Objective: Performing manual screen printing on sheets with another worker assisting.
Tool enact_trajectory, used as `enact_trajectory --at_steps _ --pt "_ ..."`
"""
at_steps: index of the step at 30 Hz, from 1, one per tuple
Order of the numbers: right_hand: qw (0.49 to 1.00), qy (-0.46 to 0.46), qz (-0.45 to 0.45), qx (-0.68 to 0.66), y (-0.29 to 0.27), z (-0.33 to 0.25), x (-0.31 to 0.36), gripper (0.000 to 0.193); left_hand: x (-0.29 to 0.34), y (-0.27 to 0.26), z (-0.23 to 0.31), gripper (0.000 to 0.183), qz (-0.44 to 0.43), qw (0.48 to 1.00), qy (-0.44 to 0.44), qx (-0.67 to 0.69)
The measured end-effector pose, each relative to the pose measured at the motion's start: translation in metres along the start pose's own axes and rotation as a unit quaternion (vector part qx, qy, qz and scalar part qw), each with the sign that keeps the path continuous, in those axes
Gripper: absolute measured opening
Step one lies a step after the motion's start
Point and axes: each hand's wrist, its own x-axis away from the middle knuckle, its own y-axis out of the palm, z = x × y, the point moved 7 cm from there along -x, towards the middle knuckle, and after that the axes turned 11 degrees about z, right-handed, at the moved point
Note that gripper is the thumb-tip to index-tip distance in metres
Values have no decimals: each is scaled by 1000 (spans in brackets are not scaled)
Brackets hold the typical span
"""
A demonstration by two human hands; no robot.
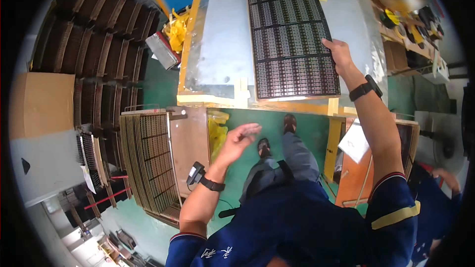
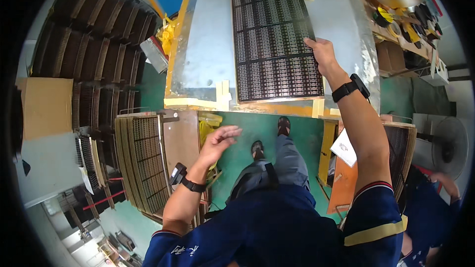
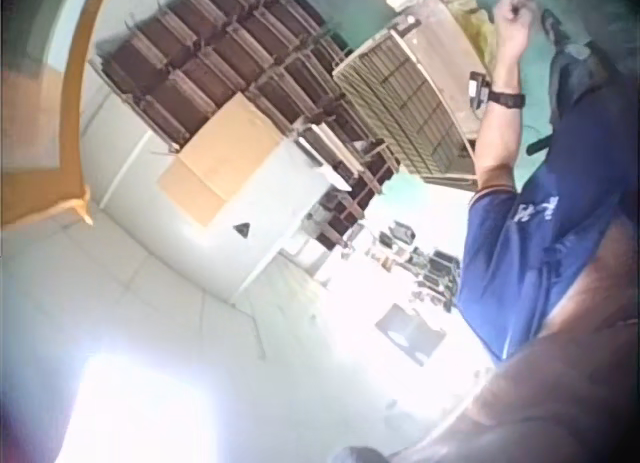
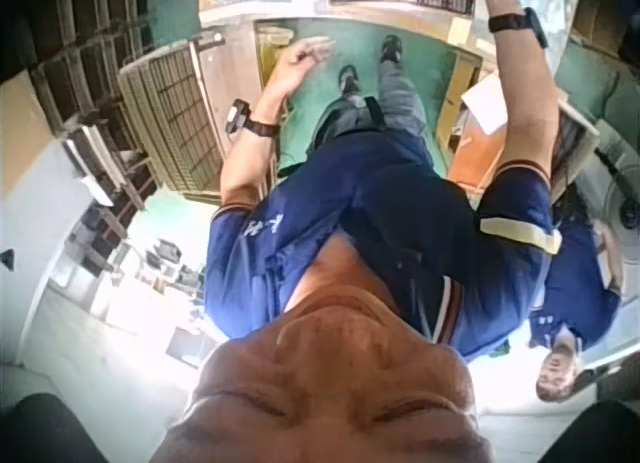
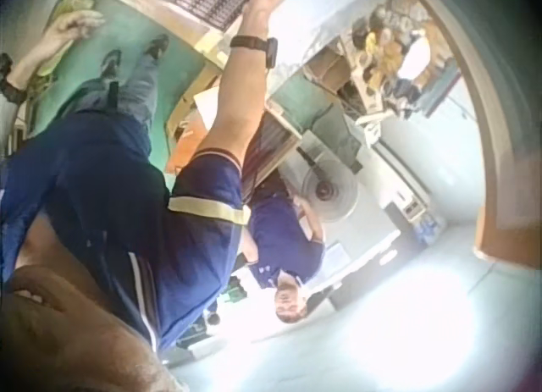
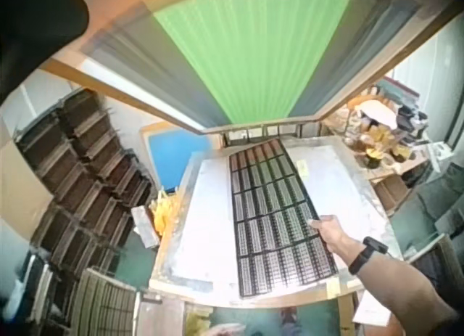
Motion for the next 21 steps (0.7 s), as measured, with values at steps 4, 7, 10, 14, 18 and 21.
enact_trajectory --at_steps 4,7,10,14,18,21 --pt "1000 6 18 5 -1 5 -2 26 -9 35 78 47 39 892 290 -343" --pt "1000 23 16 -13 1 10 1 26 -14 46 90 48 75 836 336 -427" --pt "1000 20 17 -12 1 12 5 26 -19 48 82 50 84 806 328 -486" --pt "999 10 28 -14 -1 16 9 26 -23 47 79 51 77 793 311 -518" --pt "999 -5 42 -1 -3 19 10 25 -25 43 77 51 82 787 314 -525" --pt "999 4 34 -17 3 30 5 25 -29 38 73 51 84 788 305 -529"
